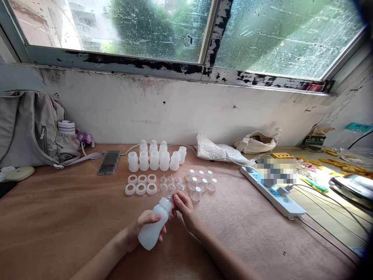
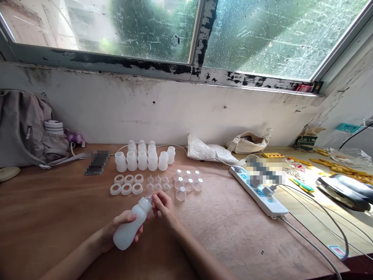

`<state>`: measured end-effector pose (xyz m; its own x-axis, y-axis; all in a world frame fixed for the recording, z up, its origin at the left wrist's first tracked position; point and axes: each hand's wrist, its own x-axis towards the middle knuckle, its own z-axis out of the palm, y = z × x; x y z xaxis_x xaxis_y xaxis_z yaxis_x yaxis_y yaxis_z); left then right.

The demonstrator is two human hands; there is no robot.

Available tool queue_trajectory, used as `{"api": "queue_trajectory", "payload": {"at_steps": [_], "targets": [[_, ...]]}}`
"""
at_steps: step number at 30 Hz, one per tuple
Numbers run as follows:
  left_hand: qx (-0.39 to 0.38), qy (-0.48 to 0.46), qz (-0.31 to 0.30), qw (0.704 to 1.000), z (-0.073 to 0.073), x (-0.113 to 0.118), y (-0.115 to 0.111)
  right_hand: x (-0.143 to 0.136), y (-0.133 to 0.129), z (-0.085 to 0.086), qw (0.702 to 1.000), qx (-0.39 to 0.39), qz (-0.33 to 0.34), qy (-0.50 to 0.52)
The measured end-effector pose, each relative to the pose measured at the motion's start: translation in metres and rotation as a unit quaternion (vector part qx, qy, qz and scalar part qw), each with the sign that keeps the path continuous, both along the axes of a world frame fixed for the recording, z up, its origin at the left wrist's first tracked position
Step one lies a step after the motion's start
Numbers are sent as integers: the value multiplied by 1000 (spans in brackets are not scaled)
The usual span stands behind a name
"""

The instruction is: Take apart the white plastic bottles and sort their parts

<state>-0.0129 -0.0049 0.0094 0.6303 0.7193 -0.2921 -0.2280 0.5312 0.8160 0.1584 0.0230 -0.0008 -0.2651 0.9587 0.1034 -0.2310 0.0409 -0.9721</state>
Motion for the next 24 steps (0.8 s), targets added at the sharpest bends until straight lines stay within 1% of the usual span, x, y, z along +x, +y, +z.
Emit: {"api": "queue_trajectory", "payload": {"at_steps": [4,11,18,24], "targets": [[3,6,-7,1000,1,0,0,-1,0,2,1000,2,18,-19],[-24,-16,9,1000,3,0,-1,1,4,1,999,2,23,-23],[-24,8,8,1000,5,0,0,4,4,4,1000,-13,25,0],[-23,-13,-14,1000,4,-2,1,8,4,6,996,-52,66,43]]}}
